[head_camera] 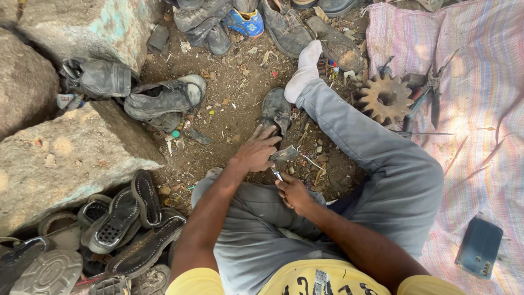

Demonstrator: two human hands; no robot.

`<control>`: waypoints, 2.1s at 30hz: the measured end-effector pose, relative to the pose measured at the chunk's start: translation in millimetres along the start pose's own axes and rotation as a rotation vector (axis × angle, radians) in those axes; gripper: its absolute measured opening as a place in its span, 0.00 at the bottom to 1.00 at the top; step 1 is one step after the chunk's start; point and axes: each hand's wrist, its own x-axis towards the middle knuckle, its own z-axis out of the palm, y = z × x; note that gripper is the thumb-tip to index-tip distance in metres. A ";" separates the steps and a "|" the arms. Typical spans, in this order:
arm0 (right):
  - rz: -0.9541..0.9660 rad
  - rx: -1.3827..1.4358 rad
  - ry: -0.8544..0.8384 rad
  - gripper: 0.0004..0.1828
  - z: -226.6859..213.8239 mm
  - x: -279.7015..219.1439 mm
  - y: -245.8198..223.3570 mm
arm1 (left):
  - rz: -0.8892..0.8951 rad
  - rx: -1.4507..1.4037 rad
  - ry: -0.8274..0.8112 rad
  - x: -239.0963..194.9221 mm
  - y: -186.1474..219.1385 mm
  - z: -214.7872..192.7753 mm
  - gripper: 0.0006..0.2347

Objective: The person sits on the ground and uses a knife to scrape and separate the sole from the upper of a worn shoe. They repeatedly pry and cut along the seam to detach the sole, then set the shoe aside.

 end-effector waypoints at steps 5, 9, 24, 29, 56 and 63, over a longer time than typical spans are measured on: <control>-0.040 -0.034 0.051 0.12 -3.3 7.5 10.3 | 0.007 -0.062 -0.355 -1.8 -1.0 23.6 0.02; -0.097 -0.018 0.168 0.12 -14.6 24.1 27.6 | -0.140 -0.105 0.000 -5.2 22.6 57.7 0.03; -0.434 -0.603 0.464 0.21 -77.5 94.2 10.6 | -0.452 0.024 0.163 68.8 25.7 100.1 0.04; -0.283 -0.357 0.331 0.19 -77.8 82.6 -12.2 | -0.583 -0.270 0.127 73.9 9.6 103.6 0.07; -0.063 -0.012 0.238 0.14 -31.1 43.8 -42.8 | -0.987 -1.357 0.454 36.2 -6.0 127.7 0.09; -0.750 -0.853 0.490 0.20 -28.8 73.5 -7.2 | -0.996 -1.616 0.650 36.8 -7.1 127.7 0.05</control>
